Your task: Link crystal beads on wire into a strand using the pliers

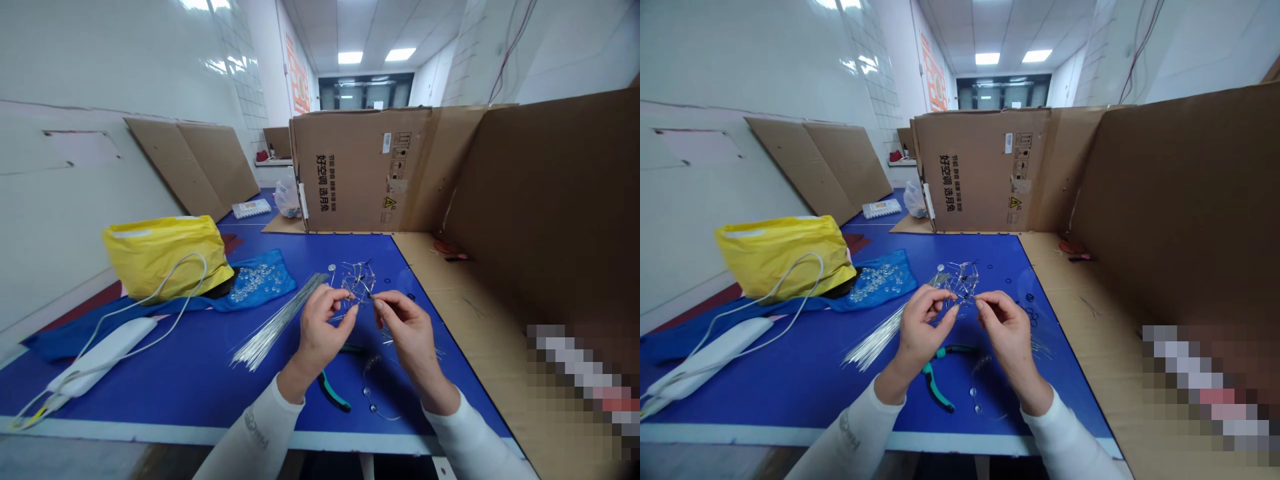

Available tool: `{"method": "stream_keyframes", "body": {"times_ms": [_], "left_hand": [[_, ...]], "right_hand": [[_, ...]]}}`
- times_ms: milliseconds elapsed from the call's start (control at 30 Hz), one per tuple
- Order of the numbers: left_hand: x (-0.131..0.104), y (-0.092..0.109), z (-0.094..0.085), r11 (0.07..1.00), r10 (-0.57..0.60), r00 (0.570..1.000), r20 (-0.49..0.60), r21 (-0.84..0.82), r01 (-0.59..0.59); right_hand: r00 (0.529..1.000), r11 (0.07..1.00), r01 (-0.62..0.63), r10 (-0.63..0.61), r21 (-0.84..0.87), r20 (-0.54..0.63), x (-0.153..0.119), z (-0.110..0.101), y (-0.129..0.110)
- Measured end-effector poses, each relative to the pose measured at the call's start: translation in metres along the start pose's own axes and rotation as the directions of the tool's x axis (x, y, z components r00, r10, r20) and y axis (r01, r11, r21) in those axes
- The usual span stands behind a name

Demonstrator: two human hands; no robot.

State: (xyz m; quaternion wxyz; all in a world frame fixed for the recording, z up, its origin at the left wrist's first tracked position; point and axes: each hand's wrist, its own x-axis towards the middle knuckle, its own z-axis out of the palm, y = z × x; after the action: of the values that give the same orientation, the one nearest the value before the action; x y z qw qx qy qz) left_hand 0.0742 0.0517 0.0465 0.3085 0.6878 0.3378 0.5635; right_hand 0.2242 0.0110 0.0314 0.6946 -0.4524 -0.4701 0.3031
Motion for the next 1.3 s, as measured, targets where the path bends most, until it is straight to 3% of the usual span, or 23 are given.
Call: {"method": "stream_keyframes", "body": {"times_ms": [333,600,800,1300], "left_hand": [[-0.007,0.002,0.000,0.990,0.127,0.991,-0.032,0.068,-0.125],[-0.001,-0.002,0.005,0.998,-0.049,0.999,0.022,0.029,0.048],[0.001,-0.008,0.008,0.970,-0.211,0.974,0.078,-0.104,0.219],[0.003,-0.021,0.010,0.929,-0.323,0.932,0.166,-0.131,0.346]], "right_hand": [[1.000,0.990,-0.003,0.002,0.139,0.008,-0.002,-0.001,0.008],[0.997,0.978,-0.079,0.077,0.194,0.016,-0.004,-0.002,0.000],[0.994,0.979,-0.106,0.103,0.177,0.030,-0.005,-0.004,0.000],[0.987,0.974,-0.160,0.158,0.161,0.028,0.006,-0.008,0.013]]}}
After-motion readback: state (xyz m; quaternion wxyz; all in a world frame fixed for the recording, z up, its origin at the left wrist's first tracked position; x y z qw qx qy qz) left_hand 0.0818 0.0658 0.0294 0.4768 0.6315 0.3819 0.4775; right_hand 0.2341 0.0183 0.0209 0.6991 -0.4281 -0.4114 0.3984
